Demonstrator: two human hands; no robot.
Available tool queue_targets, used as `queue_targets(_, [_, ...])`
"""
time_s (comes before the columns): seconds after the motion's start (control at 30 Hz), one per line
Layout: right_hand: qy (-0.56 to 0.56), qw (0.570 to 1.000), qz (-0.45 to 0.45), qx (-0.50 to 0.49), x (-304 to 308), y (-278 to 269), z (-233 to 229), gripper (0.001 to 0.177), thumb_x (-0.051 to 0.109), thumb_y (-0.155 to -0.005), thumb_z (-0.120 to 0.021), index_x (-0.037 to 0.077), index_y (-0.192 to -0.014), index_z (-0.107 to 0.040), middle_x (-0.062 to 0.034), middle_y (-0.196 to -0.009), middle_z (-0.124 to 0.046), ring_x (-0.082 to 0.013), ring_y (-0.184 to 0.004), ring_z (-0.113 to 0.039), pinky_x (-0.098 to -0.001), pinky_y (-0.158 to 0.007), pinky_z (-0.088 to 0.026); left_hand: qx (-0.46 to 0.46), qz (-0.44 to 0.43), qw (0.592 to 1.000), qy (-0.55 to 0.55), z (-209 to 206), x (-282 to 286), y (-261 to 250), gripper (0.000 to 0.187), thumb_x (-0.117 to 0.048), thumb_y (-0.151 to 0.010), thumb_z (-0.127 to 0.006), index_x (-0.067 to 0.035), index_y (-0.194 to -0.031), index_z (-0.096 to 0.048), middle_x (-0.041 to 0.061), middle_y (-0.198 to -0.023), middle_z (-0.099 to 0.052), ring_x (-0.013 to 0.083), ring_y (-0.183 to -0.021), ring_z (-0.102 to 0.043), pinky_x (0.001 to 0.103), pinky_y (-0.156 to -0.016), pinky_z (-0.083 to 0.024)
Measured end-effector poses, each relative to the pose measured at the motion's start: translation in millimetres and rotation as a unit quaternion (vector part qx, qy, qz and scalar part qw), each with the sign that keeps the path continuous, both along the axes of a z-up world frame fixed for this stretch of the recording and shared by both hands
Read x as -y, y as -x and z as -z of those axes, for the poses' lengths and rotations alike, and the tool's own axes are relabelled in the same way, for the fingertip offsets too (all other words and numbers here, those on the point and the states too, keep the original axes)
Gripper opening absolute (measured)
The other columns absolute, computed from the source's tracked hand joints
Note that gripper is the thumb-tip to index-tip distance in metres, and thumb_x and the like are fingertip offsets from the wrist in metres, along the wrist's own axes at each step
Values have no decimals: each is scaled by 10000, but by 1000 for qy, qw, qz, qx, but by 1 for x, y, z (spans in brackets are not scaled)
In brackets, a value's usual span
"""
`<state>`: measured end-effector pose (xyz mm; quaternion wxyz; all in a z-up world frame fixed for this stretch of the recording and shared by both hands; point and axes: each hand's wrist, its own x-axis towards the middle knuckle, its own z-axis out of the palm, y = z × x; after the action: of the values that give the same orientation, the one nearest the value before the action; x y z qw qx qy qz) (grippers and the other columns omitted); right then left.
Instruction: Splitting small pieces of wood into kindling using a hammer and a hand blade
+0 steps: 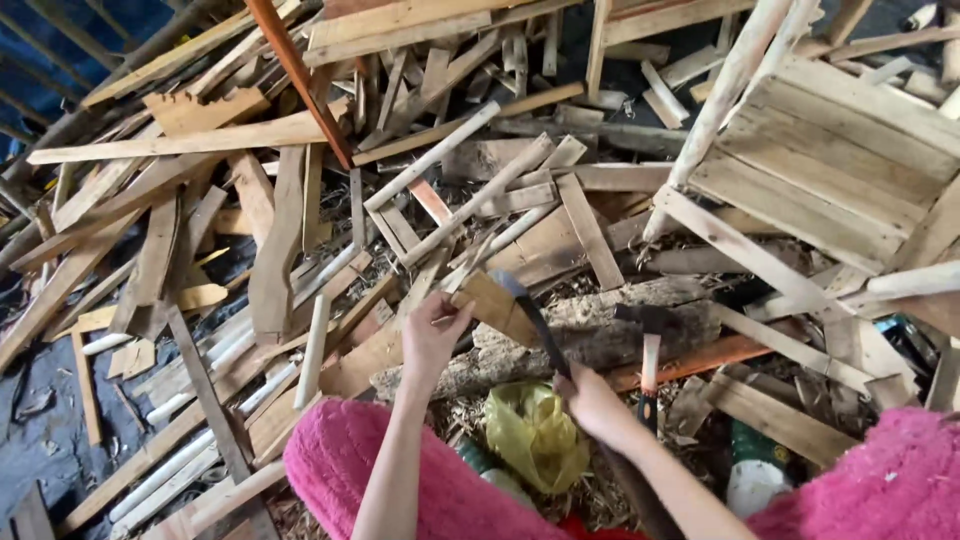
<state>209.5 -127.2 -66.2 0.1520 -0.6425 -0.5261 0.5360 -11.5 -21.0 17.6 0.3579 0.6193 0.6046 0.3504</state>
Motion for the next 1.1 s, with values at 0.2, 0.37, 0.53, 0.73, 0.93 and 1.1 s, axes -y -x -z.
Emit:
queue_targets(0.2, [20,996,54,-61,6,-6,-59,353,128,-1026,-438,105,-1345,-589,-37,-624,-612,-130,-425,-479,-293,-402,-367,12,13,999,-28,7,2,7,110,14,-862,-763,-3,-960,-716,110,-873,-787,135,-648,-724,197,-632,-653])
queue_targets(0.37, [-8,996,36,84,23,-3,-139,472,204,-1055,-441,22,-1480,-347,-144,-738,-690,-136,-376,-542,-226,-291,-465,-73,9,992,-99,2,11,7,113,-102,-848,-797,-28,-866,-713,49,-726,-744,83,-529,-618,208,-471,-496])
queue_targets(0.53, [-154,969,-55,187,12,19,0,262,36,-1000,-434,-65,-1240,-404,-13,-545,-538,-168,-367,-482,-318,-361,-444,14,12,997,-75,11,6,11,126,-33,-832,-793,5,-929,-722,77,-815,-755,116,-659,-680,199,-613,-585])
queue_targets(0.73, [-40,994,65,-76,0,10,48,341,163,-1055,-462,-60,-1291,-567,-200,-606,-646,-314,-481,-635,-395,-487,-530,51,-35,998,-8,8,3,15,202,-110,-877,-823,37,-928,-694,190,-851,-746,228,-800,-767,357,-783,-620])
queue_targets(0.93, [-87,995,31,46,30,-6,-95,296,229,-1013,-512,55,-1247,-561,-46,-534,-577,-168,-351,-489,-322,-329,-375,-66,-8,998,-13,-1,17,9,200,-150,-808,-818,-21,-948,-758,85,-839,-789,146,-664,-704,247,-636,-598])
queue_targets(1.1, [-95,983,-13,155,23,4,-54,421,140,-1041,-485,-40,-1413,-408,-61,-601,-613,-122,-364,-516,-212,-289,-445,-91,46,992,-75,0,24,3,146,-90,-792,-802,-29,-920,-769,55,-764,-772,106,-580,-649,209,-544,-519])
